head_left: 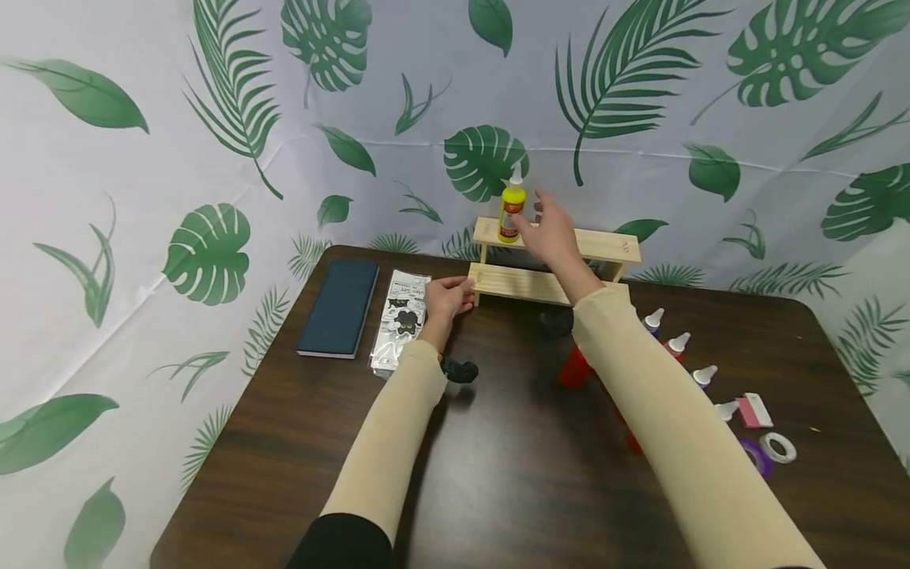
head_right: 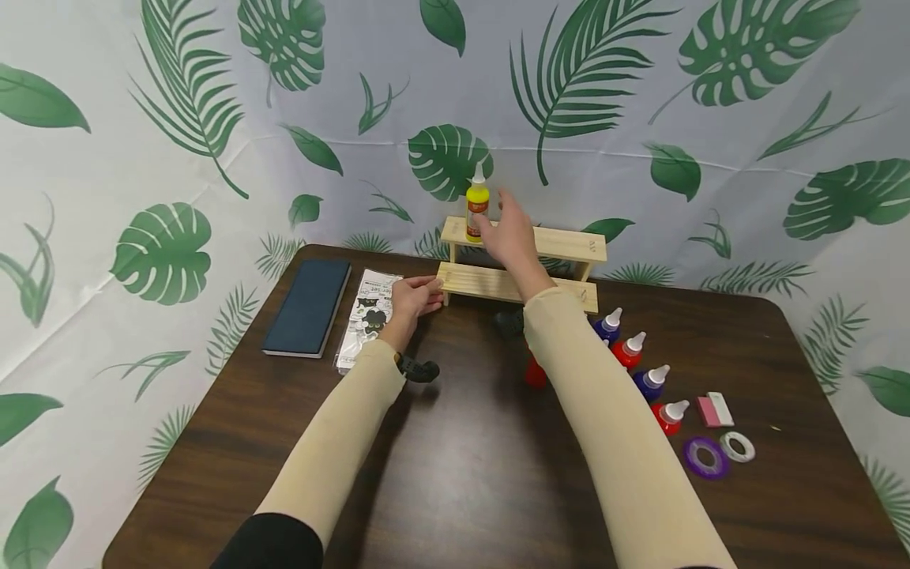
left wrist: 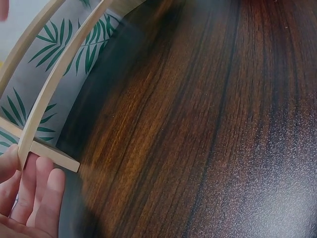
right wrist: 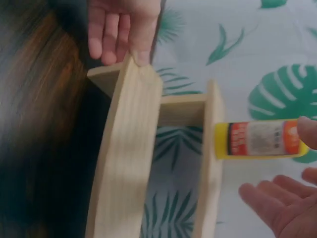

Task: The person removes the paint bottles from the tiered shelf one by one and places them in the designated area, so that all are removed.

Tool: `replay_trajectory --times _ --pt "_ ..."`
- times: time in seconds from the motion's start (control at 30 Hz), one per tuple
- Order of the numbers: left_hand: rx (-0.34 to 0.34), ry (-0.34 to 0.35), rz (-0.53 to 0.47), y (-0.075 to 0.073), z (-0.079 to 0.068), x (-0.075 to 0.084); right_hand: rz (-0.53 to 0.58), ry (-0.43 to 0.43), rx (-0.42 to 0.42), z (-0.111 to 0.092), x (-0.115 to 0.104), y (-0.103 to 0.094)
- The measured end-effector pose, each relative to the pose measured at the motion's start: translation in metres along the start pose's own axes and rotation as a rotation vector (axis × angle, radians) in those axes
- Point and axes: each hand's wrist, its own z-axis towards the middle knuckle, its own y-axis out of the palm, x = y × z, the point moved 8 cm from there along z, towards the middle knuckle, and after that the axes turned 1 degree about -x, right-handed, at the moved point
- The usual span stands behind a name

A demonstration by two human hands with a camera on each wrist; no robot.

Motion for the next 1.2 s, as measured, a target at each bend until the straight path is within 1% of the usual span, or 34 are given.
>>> replay_trajectory --times 0.1,0.2,0.27,0.37,0.53,0.7,0.8,0.93,1.03,1.1,1.2 --pt "0.002 -0.002 0.012 0.001 0.002 0.000 0.024 -0.013 -0.004 0.010 0.002 0.006" --pt "0.003 -0.004 0.022 0.000 0.005 -0.001 0.042 -0.040 -0.014 0.017 -0.001 0.011" --pt "0.003 0.002 0.023 0.001 0.005 0.000 0.042 -0.061 -0.008 0.019 -0.005 0.012" --pt "-0.002 0.011 0.011 0.001 0.004 0.002 0.043 -0.064 0.012 0.020 -0.009 0.013" --pt "-0.010 0.005 0.006 0.001 0.001 0.002 0.068 -0.008 0.061 0.014 -0.008 0.012" --pt "0.000 0.005 -0.002 -0.001 0.001 -0.002 0.082 0.021 0.077 0.004 -0.005 0.013" --pt "0.007 -0.002 0.000 0.000 0.001 -0.003 0.116 0.029 0.081 -0.008 -0.003 0.009" --pt "0.011 -0.015 0.014 0.000 0.000 -0.005 0.190 0.036 0.068 -0.033 -0.002 -0.002" --pt "0.001 -0.003 0.014 0.001 0.000 -0.005 0.245 0.046 0.071 -0.059 -0.001 -0.016" --pt "-0.005 0.017 0.009 0.002 0.000 -0.004 0.279 0.045 0.086 -0.079 -0.001 -0.026" --pt "-0.005 0.042 0.003 0.002 -0.002 -0.001 0.292 0.061 0.105 -0.111 0.001 -0.039"
